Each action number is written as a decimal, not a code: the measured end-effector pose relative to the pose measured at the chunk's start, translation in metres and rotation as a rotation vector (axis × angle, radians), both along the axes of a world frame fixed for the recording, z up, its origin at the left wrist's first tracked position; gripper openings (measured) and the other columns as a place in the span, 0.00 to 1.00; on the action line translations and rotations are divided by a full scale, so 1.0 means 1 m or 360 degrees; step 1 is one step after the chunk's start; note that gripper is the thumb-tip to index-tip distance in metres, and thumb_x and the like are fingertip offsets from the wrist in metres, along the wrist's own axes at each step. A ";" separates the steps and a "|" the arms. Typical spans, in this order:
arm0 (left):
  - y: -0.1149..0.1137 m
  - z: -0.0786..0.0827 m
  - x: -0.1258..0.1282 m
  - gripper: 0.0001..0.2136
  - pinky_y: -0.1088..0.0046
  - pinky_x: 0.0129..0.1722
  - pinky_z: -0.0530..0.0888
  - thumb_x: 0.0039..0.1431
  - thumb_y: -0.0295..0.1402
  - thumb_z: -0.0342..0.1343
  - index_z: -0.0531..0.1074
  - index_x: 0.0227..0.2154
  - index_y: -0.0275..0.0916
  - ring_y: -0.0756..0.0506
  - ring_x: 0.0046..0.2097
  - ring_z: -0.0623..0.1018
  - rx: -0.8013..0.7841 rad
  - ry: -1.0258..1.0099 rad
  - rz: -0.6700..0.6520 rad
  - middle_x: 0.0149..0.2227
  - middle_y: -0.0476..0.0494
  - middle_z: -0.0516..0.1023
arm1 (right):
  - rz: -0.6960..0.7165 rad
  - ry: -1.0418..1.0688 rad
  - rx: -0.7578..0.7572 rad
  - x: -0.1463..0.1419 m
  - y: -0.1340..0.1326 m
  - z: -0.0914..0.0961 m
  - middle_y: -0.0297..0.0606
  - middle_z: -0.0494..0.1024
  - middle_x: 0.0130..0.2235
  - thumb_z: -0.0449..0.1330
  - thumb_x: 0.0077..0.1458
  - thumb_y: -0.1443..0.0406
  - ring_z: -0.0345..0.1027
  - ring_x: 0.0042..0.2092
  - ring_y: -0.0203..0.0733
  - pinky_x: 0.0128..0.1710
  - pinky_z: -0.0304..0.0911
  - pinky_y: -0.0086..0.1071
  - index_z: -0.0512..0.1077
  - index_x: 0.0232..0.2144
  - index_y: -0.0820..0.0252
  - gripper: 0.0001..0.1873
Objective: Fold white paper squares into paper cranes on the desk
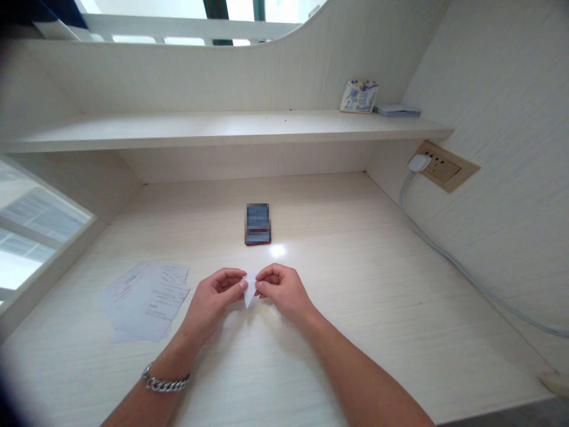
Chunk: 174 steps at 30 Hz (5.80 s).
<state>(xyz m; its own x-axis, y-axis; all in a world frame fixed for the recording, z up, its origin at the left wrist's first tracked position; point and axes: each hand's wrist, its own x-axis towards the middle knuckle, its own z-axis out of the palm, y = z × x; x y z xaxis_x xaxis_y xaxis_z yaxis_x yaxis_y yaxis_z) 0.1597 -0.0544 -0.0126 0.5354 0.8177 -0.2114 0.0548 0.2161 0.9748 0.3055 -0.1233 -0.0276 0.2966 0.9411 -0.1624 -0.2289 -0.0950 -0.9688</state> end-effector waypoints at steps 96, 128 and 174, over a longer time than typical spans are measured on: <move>0.000 0.004 -0.003 0.11 0.76 0.26 0.67 0.50 0.39 0.56 0.74 0.24 0.35 0.48 0.26 0.72 0.0427 0.0348 -0.0129 0.22 0.45 0.75 | -0.0037 -0.0157 -0.0006 0.000 -0.002 0.006 0.37 0.76 0.26 0.62 0.44 0.57 0.69 0.28 0.38 0.27 0.66 0.31 0.74 0.28 0.63 0.14; -0.003 0.002 -0.001 0.09 0.77 0.25 0.68 0.49 0.36 0.58 0.75 0.26 0.34 0.50 0.25 0.71 0.0373 0.0279 -0.0047 0.23 0.44 0.76 | 0.0235 -0.0163 0.0015 -0.004 -0.005 0.007 0.34 0.73 0.26 0.63 0.45 0.64 0.65 0.26 0.35 0.26 0.61 0.28 0.71 0.33 0.62 0.10; -0.006 0.004 0.000 0.09 0.70 0.40 0.72 0.52 0.34 0.56 0.76 0.34 0.37 0.45 0.37 0.77 0.0459 0.0136 -0.0032 0.35 0.42 0.79 | -0.0189 -0.0723 0.0047 -0.006 -0.006 0.010 0.37 0.76 0.28 0.62 0.46 0.60 0.68 0.29 0.39 0.30 0.64 0.31 0.72 0.26 0.61 0.09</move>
<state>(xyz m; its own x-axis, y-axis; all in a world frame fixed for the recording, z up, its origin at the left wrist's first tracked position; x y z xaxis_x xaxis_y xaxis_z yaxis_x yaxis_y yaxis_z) 0.1592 -0.0603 -0.0086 0.5421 0.8401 -0.0169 0.1409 -0.0710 0.9875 0.2997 -0.1289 -0.0172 0.4375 0.8985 0.0353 0.2116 -0.0647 -0.9752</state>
